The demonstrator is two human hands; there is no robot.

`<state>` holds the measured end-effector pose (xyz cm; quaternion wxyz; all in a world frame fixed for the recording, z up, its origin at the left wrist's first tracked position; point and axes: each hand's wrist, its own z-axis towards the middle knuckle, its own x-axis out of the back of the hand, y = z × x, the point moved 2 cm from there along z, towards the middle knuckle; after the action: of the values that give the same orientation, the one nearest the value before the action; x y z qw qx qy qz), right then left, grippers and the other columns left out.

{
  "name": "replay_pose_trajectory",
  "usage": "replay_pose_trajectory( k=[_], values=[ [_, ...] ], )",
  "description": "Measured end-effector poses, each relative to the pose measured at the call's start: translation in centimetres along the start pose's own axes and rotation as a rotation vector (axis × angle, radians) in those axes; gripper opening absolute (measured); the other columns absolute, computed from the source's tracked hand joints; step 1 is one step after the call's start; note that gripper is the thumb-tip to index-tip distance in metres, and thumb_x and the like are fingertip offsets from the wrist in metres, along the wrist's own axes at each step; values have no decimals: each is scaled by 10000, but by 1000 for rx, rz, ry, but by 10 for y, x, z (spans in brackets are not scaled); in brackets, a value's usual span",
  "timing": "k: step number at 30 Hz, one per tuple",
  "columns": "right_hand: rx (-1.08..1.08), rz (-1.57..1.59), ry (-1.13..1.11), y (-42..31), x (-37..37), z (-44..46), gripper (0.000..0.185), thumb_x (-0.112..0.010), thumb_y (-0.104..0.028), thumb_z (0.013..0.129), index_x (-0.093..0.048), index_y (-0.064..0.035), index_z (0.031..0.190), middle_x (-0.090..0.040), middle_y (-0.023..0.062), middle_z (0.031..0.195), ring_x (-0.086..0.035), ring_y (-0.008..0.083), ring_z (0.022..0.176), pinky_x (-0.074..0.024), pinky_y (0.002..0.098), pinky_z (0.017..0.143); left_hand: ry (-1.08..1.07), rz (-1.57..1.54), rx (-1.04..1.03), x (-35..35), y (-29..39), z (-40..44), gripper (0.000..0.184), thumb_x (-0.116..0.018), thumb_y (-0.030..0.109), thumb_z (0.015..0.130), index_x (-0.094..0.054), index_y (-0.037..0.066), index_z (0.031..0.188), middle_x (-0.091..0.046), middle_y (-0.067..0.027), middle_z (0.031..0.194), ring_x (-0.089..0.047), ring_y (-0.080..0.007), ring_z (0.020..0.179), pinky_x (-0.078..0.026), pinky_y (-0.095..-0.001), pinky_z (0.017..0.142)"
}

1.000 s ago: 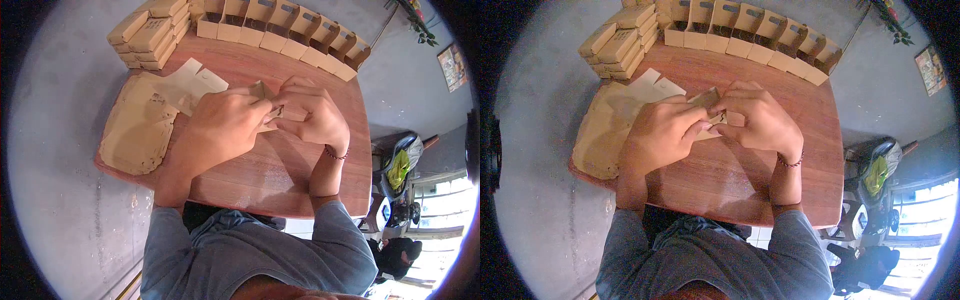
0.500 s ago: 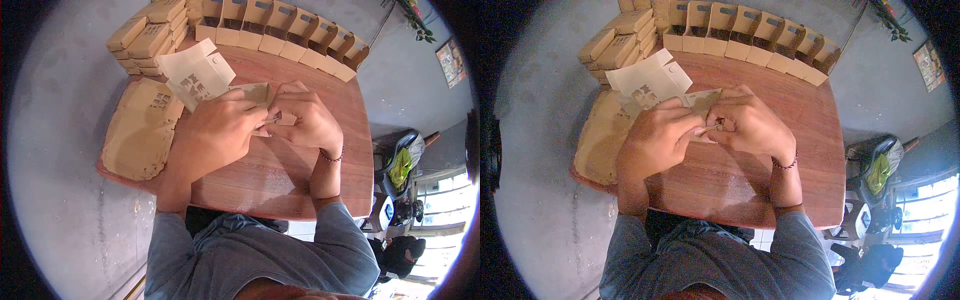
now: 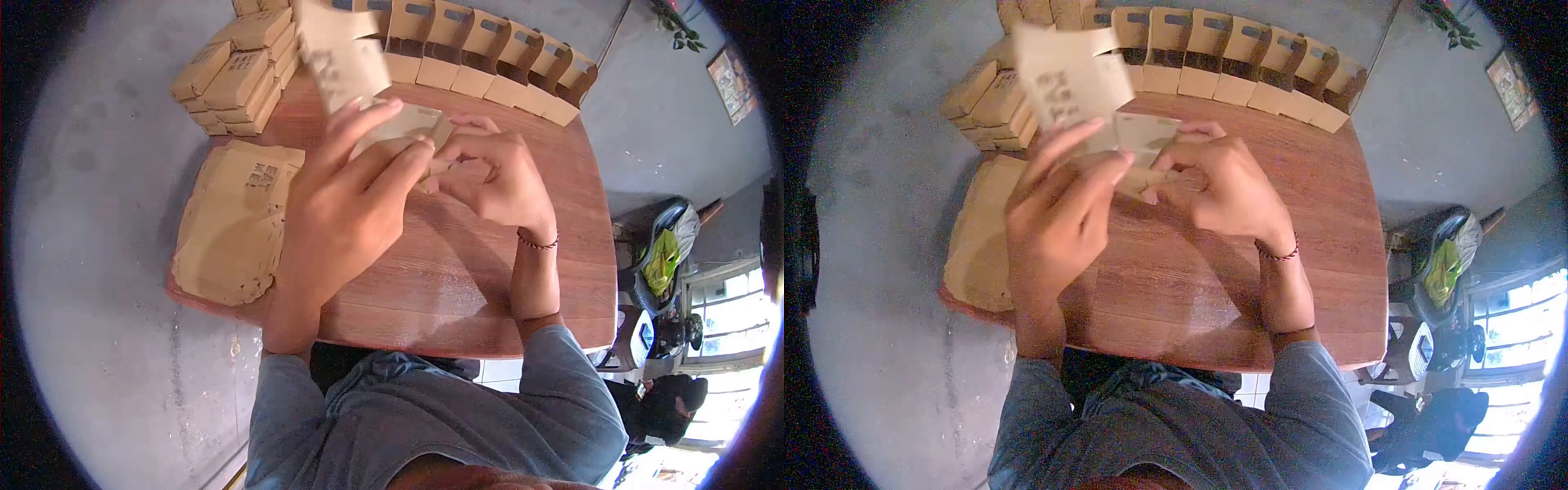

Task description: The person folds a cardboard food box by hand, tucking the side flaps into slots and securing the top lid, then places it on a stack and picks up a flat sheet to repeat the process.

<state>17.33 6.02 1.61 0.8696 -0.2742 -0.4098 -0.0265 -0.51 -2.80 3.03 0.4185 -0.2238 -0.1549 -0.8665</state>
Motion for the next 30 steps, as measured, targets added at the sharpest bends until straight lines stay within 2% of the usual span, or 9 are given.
replay_pose_trajectory(
  k=[2,4,6,8,12,20,23,25,30],
  values=[
    [-64,-2,104,0,3,-2,250,-840,-183,711,-706,-34,860,-700,130,891,-653,311,898,-478,379,918,163,66,-99,6,5,3,207,-672,-34,764,-690,52,951,-696,-72,859,-654,-249,982,-551,-375,801],
    [-154,93,275,1,7,-6,228,-852,-159,720,-706,-32,841,-709,100,894,-657,241,887,-502,337,854,307,-111,103,14,7,-2,175,-707,-8,780,-704,32,950,-712,-97,848,-675,-258,990,-552,-377,822],
    [-168,202,315,-5,9,-6,227,-853,-153,729,-704,-27,843,-710,85,896,-648,205,898,-499,324,848,309,-118,172,14,2,-4,244,-749,66,795,-680,16,1024,-717,-116,943,-681,-270,979,-541,-380,855],
    [-176,311,352,-8,8,-7,225,-854,-147,737,-701,-22,845,-712,70,898,-639,170,909,-496,311,842,346,-281,466,8,-6,-2,352,-756,129,829,-631,-11,1127,-704,-136,1046,-678,-268,998,-529,-371,875],
    [-108,402,353,-17,6,-11,210,-846,-120,747,-696,-10,843,-709,74,895,-625,139,912,-488,307,852,264,-580,492,-10,-17,-3,441,-746,182,859,-581,-33,1208,-684,-190,1105,-681,-276,1008,-526,-373,868],
    [-213,499,286,-25,0,-14,256,-855,-118,744,-690,-4,903,-694,54,894,-635,128,895,-510,282,793,350,-242,181,-11,-10,2,277,-694,47,884,-671,-21,1151,-721,-175,1004,-711,-242,854,-544,-309,757],
    [-150,522,458,-24,-6,-18,305,-845,-120,760,-679,-2,987,-694,57,934,-635,120,879,-520,277,765,355,-177,205,-7,-10,2,282,-693,-18,849,-704,10,1129,-729,-162,974,-716,-201,801,-543,-278,671],
    [-172,538,376,-26,-5,-20,354,-831,-147,786,-658,3,1056,-690,76,965,-633,125,884,-523,282,768,387,-90,50,-5,-13,1,314,-694,-66,808,-725,36,1103,-733,-142,950,-715,-180,758,-536,-268,607],
    [-227,611,202,-34,-1,-8,304,-775,-173,850,-654,17,1055,-684,73,940,-618,117,868,-514,266,734,316,6,71,-2,-10,-4,377,-675,-95,762,-728,58,1102,-737,-93,924,-713,-188,751,-544,-280,600]
  ],
)
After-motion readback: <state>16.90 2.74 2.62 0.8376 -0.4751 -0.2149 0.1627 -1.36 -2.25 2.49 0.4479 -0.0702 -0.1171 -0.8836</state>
